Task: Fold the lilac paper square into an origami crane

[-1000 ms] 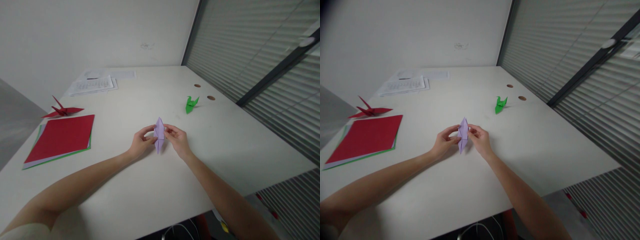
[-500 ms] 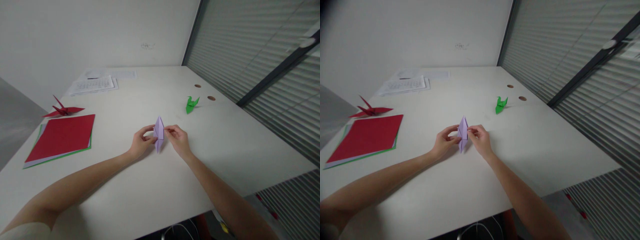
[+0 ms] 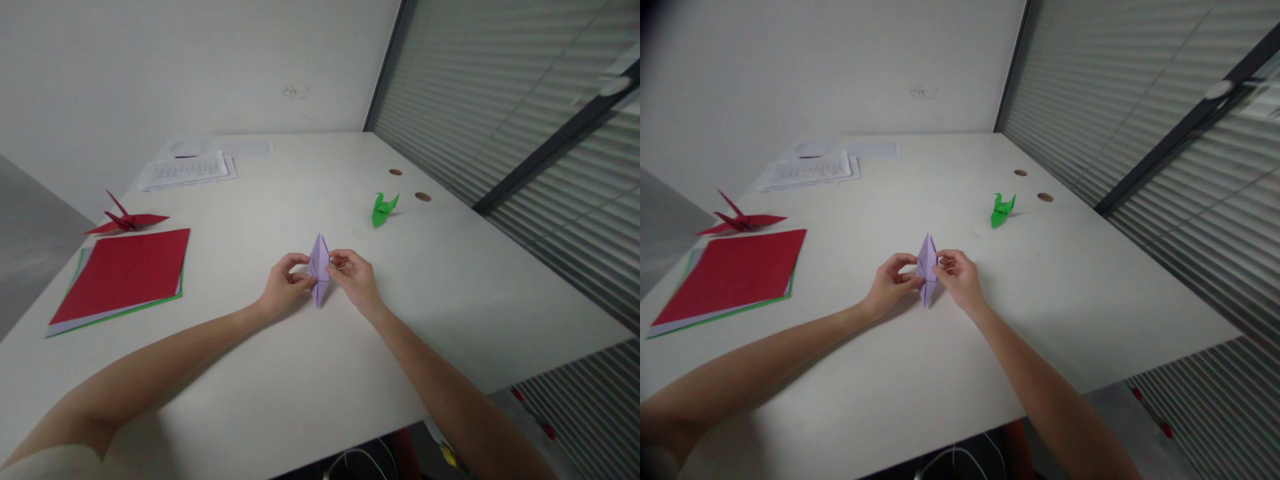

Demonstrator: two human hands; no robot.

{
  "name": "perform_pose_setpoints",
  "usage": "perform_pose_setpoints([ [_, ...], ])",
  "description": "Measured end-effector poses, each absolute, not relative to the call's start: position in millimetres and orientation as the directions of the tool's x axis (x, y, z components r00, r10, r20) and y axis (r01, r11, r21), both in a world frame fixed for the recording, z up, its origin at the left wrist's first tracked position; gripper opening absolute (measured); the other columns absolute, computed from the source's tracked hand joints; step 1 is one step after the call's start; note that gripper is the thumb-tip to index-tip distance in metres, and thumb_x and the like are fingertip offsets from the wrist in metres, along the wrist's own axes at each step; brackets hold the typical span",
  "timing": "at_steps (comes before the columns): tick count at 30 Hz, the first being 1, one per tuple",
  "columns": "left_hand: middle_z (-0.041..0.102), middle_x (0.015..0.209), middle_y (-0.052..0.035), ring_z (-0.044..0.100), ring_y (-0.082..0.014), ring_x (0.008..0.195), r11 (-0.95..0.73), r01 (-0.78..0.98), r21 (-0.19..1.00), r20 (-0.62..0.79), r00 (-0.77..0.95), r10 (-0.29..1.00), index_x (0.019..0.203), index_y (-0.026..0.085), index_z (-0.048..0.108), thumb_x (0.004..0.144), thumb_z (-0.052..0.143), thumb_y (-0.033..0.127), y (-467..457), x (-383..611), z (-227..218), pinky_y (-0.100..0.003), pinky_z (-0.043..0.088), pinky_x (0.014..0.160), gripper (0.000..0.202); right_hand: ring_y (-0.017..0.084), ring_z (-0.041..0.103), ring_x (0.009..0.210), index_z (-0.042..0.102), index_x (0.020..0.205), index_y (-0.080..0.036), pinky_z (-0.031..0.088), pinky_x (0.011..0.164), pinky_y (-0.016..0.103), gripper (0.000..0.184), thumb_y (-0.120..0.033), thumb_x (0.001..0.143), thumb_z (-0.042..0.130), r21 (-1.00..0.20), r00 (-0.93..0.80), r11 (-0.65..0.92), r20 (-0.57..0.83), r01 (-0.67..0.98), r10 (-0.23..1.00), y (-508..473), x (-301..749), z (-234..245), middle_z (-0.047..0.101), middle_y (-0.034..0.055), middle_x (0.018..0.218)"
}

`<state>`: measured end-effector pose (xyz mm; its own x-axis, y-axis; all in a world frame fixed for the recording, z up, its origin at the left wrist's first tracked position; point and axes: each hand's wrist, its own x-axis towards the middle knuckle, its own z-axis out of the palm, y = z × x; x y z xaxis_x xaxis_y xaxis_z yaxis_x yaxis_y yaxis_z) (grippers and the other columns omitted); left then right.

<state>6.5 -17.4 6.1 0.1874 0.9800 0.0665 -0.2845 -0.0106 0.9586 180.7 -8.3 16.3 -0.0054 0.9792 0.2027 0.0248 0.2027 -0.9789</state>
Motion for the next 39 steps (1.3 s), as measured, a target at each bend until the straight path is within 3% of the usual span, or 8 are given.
perform_pose_setpoints([
  [3, 0.061, 0.098, 0.0002, 0.066, -0.0084, 0.064, -0.008, -0.281, 0.960, 0.064, 0.192, 0.979, 0.097, 0.017, 0.054, 0.062, 0.083, 0.022, -17, 7, 5, -0.023, 0.055, 0.063, 0.046, 0.013, 0.057, 0.071, 0.065, 0.087, -0.020, 0.048, 0.061, 0.026, 0.026, -0.033, 0.067, 0.075, -0.974, 0.002, 0.218, 0.218, 0.062, 0.976, -8, 181, 16, 0.063, 0.0025, 0.084],
  [7, 0.059, 0.076, 0.0051, 0.065, -0.0094, 0.062, 0.014, -0.296, 0.955, 0.057, 0.231, 0.971, 0.096, 0.018, 0.050, 0.066, 0.082, 0.022, -16, 6, 2, -0.021, 0.052, 0.061, 0.044, 0.012, 0.057, 0.068, 0.066, 0.080, -0.020, 0.048, 0.058, 0.026, 0.022, -0.035, 0.066, 0.075, -0.968, -0.047, 0.212, 0.208, 0.137, 0.977, -8, 183, 14, 0.060, 0.0032, 0.090],
  [15, 0.063, 0.111, -0.0030, 0.067, -0.0090, 0.071, 0.023, -0.344, 0.939, 0.083, 0.289, 0.954, 0.109, 0.020, 0.059, 0.063, 0.086, 0.019, -10, 0, 6, -0.024, 0.055, 0.069, 0.053, 0.012, 0.058, 0.071, 0.070, 0.085, -0.021, 0.051, 0.060, 0.027, 0.027, -0.037, 0.065, 0.079, -0.968, -0.080, 0.221, 0.213, 0.115, 0.974, -4, 186, 9, 0.058, 0.0032, 0.093],
  [20, 0.072, 0.091, -0.0053, 0.068, -0.0138, 0.072, 0.096, -0.354, 0.930, 0.050, 0.382, 0.923, 0.102, 0.016, 0.068, 0.064, 0.086, 0.019, -8, -1, 5, -0.027, 0.054, 0.071, 0.042, 0.011, 0.058, 0.071, 0.070, 0.085, -0.022, 0.051, 0.059, 0.026, 0.028, -0.037, 0.064, 0.081, -0.973, -0.101, 0.224, 0.218, 0.052, 0.971, -5, 185, 9, 0.056, 0.0029, 0.095],
  [24, 0.073, 0.095, -0.0062, 0.067, -0.0138, 0.074, 0.063, -0.356, 0.932, 0.063, 0.331, 0.942, 0.087, 0.015, 0.074, 0.061, 0.087, 0.021, -8, -1, 7, -0.028, 0.054, 0.073, 0.030, 0.011, 0.057, 0.070, 0.071, 0.077, -0.020, 0.051, 0.062, 0.027, 0.027, -0.042, 0.064, 0.081, -0.961, -0.152, 0.244, 0.224, 0.129, 0.963, -5, 188, 10, 0.057, 0.0033, 0.095],
  [28, 0.074, 0.080, -0.0068, 0.064, -0.0129, 0.066, 0.053, -0.282, 0.958, 0.029, 0.279, 0.960, 0.084, 0.013, 0.077, 0.063, 0.086, 0.027, -8, 0, 9, -0.028, 0.052, 0.067, 0.027, 0.011, 0.056, 0.070, 0.070, 0.071, -0.019, 0.051, 0.064, 0.027, 0.026, -0.043, 0.066, 0.079, -0.940, -0.168, 0.280, 0.249, 0.196, 0.954, -5, 189, 14, 0.057, 0.0029, 0.090],
  [34, 0.074, 0.077, -0.0068, 0.063, -0.0137, 0.063, 0.036, -0.185, 0.982, 0.003, 0.208, 0.978, 0.079, 0.013, 0.077, 0.061, 0.086, 0.032, -10, 2, 7, -0.029, 0.052, 0.063, 0.027, 0.013, 0.055, 0.070, 0.066, 0.061, -0.019, 0.052, 0.063, 0.029, 0.024, -0.039, 0.068, 0.078, -0.904, -0.045, 0.331, 0.331, 0.271, 0.942, -13, 178, 11, 0.054, 0.0034, 0.085],
  [39, 0.074, 0.075, -0.0074, 0.064, -0.0146, 0.064, 0.061, -0.217, 0.974, -0.025, 0.163, 0.986, 0.081, 0.014, 0.078, 0.060, 0.086, 0.032, -10, 2, 8, -0.030, 0.054, 0.065, 0.028, 0.013, 0.054, 0.073, 0.076, 0.077, -0.025, 0.052, 0.064, 0.029, 0.012, -0.036, 0.076, 0.073, -0.878, -0.046, 0.409, 0.411, 0.249, 0.911, -15, 176, 8, 0.053, 0.0036, 0.086],
])
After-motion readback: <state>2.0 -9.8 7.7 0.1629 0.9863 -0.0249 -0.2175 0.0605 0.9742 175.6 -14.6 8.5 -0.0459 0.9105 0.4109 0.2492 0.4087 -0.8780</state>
